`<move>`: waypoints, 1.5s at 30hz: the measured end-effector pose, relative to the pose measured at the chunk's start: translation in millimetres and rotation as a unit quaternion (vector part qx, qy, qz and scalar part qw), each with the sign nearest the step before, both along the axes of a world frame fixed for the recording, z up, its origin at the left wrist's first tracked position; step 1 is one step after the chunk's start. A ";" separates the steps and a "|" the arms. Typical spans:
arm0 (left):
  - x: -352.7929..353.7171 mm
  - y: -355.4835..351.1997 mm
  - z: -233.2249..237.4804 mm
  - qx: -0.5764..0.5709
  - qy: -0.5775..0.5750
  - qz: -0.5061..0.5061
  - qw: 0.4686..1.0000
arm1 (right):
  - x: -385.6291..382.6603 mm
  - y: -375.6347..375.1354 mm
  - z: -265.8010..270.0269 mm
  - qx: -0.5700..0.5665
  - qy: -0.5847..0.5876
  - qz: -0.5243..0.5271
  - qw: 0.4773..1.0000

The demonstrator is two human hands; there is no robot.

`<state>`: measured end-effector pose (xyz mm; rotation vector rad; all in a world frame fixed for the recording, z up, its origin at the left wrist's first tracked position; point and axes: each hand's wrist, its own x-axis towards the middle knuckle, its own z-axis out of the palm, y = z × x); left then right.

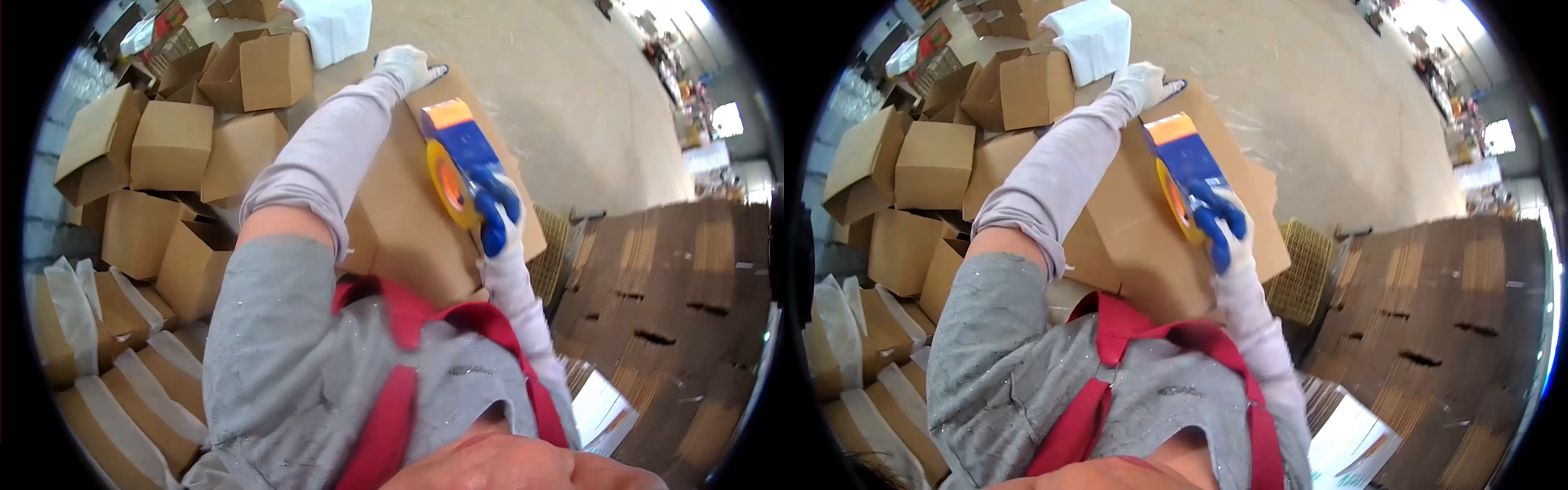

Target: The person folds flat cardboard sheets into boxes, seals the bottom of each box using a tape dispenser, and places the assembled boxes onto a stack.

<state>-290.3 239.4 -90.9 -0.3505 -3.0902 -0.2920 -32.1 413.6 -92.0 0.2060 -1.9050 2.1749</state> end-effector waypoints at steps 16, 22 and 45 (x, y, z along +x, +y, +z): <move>118.8 -46.6 46.2 0.484 -0.369 -0.162 0.777 | 8.0 29.1 -2.7 0.022 -0.053 0.075 0.996; 126.0 -42.8 25.5 0.671 -0.436 -0.072 0.596 | 3.1 21.3 32.5 0.010 -0.055 0.096 0.994; -47.6 -36.3 -23.2 0.100 -0.072 -0.093 0.988 | -53.2 -11.3 45.7 0.018 -0.056 0.151 0.987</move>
